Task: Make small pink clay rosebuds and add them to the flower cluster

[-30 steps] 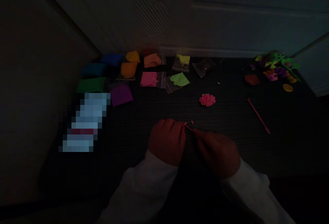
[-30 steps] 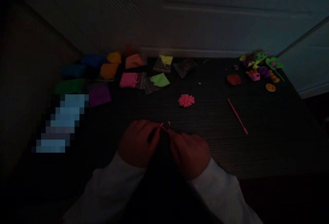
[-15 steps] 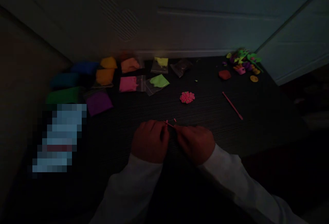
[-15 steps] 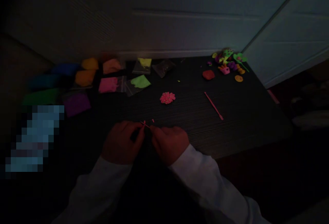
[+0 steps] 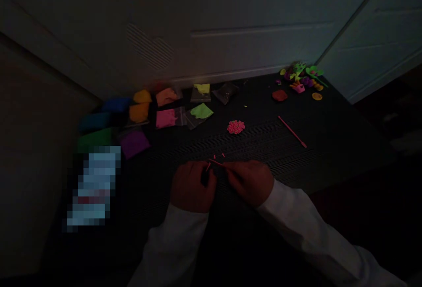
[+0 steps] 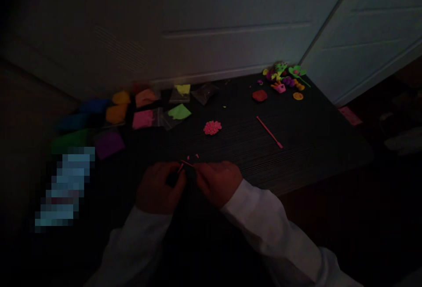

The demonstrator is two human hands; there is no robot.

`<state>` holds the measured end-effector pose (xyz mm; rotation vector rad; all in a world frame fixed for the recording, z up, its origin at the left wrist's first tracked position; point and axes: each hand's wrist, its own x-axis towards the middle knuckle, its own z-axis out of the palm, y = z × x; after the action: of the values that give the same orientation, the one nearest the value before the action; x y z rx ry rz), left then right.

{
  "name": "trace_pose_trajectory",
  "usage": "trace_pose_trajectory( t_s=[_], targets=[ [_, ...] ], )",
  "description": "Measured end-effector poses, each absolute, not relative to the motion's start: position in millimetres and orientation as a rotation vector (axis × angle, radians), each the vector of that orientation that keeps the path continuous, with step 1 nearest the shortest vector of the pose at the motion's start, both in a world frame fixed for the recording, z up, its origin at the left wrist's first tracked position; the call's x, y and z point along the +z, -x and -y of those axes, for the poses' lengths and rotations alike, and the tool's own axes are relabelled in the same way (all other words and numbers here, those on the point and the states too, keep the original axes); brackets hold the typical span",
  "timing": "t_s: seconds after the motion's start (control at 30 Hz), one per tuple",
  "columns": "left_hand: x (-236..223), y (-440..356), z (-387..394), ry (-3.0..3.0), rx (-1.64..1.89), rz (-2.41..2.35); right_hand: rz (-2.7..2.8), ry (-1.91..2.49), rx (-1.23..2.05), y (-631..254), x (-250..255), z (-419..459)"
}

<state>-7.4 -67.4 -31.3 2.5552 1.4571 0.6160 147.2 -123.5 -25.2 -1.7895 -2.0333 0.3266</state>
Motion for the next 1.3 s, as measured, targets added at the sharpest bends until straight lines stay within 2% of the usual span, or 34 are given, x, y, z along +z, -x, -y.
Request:
trace_pose_trajectory(
  t_s=[0.17, 1.3],
  targets=[
    [-34, 10, 69, -2.544, 0.712, -1.450, 2.100, 1.734, 0.291, -144, -25, 124],
    [-35, 17, 73, -2.602, 0.777, -1.421, 2.245, 1.698, 0.216, -140, -25, 126]
  ],
)
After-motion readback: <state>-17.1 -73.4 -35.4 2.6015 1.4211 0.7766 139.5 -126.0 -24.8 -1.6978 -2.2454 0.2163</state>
